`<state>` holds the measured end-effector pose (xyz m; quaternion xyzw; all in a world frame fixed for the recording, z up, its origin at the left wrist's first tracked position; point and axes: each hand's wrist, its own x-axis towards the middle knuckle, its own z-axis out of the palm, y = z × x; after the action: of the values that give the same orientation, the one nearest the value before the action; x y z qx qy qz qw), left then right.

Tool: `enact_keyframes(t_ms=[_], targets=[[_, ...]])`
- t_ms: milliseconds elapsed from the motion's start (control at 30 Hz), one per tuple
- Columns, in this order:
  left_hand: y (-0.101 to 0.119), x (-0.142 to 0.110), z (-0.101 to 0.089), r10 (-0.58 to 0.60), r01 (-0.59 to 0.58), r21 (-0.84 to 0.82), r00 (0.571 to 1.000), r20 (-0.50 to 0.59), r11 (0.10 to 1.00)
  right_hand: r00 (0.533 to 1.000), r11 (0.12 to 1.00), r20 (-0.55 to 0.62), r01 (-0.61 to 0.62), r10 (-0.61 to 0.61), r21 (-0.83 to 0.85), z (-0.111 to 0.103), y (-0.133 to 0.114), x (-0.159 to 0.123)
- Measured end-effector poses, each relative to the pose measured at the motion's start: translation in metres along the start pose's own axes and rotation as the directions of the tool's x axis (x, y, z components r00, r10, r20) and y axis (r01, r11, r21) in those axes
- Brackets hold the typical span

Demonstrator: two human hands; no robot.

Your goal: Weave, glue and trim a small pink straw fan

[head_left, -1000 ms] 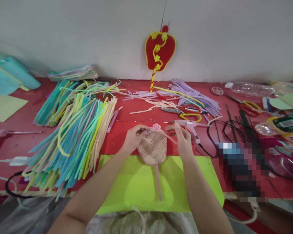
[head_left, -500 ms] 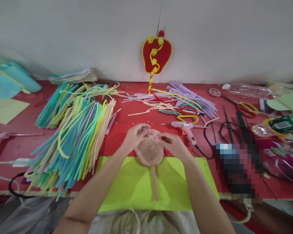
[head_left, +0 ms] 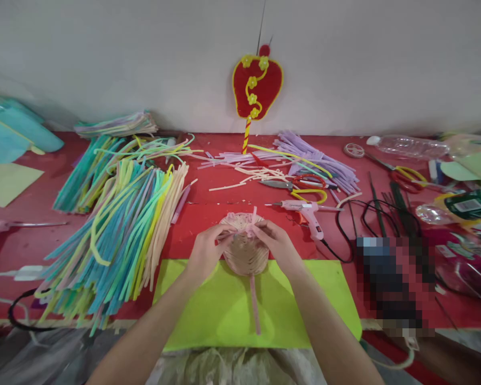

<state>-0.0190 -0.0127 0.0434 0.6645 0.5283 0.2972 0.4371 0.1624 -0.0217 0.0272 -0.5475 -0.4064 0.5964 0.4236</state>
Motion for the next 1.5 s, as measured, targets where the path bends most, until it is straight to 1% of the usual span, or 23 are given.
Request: enact_keyframes(t_ms=[67, 133, 267, 400, 467, 600, 733, 933, 1033, 1200, 1333, 1500], targets=[[-0.005, -0.002, -0.004, 0.020, -0.020, 0.078, 1.000, -0.007, 0.997, 0.999, 0.989, -0.025, 0.028, -0.032, -0.146, -0.001, 0.004, 0.002], [-0.011, -0.002, -0.006, 0.039, -0.040, 0.128, 0.999, 0.006, 0.991, 0.997, 0.972, -0.060, 0.040, -0.055, -0.231, -0.002, 0.006, 0.004], [-0.019, 0.001, -0.008, 0.075, -0.085, 0.167, 0.995, 0.068, 0.982, 0.993, 0.944, -0.082, 0.051, -0.081, -0.325, -0.002, 0.006, 0.008], [-0.021, 0.006, -0.011, 0.105, -0.125, 0.195, 0.988, 0.113, 0.973, 0.991, 0.910, -0.111, 0.016, -0.068, -0.415, -0.001, 0.001, 0.011], [-0.021, 0.009, -0.014, 0.116, -0.145, 0.229, 0.984, 0.138, 0.962, 0.988, 0.873, -0.106, 0.047, -0.113, -0.485, -0.002, 0.000, 0.013], [-0.018, 0.014, -0.018, 0.156, -0.211, 0.295, 0.967, 0.200, 0.932, 0.964, 0.790, -0.082, 0.156, -0.253, -0.593, -0.004, 0.005, 0.019], [-0.022, 0.016, -0.019, 0.207, -0.269, 0.297, 0.952, 0.226, 0.916, 0.953, 0.736, -0.073, 0.176, -0.293, -0.654, -0.002, 0.012, 0.021], [-0.034, 0.018, -0.018, 0.222, -0.272, 0.250, 0.952, 0.209, 0.929, 0.943, 0.675, -0.089, 0.160, -0.319, -0.720, 0.004, 0.011, 0.014], [-0.036, 0.020, -0.017, 0.230, -0.273, 0.263, 0.956, 0.183, 0.925, 0.942, 0.690, -0.081, 0.179, -0.327, -0.701, 0.003, 0.011, 0.013], [-0.037, 0.022, -0.014, 0.239, -0.262, 0.291, 0.965, 0.112, 0.920, 0.924, 0.762, -0.105, 0.235, -0.368, -0.603, -0.004, 0.018, 0.017], [-0.038, 0.023, -0.012, 0.224, -0.235, 0.268, 0.972, 0.072, 0.934, 0.940, 0.838, -0.147, 0.194, -0.307, -0.509, -0.007, 0.019, 0.018], [-0.036, 0.025, -0.014, 0.205, -0.208, 0.214, 0.978, 0.034, 0.955, 0.960, 0.897, -0.170, 0.134, -0.223, -0.421, -0.005, 0.010, 0.013]])
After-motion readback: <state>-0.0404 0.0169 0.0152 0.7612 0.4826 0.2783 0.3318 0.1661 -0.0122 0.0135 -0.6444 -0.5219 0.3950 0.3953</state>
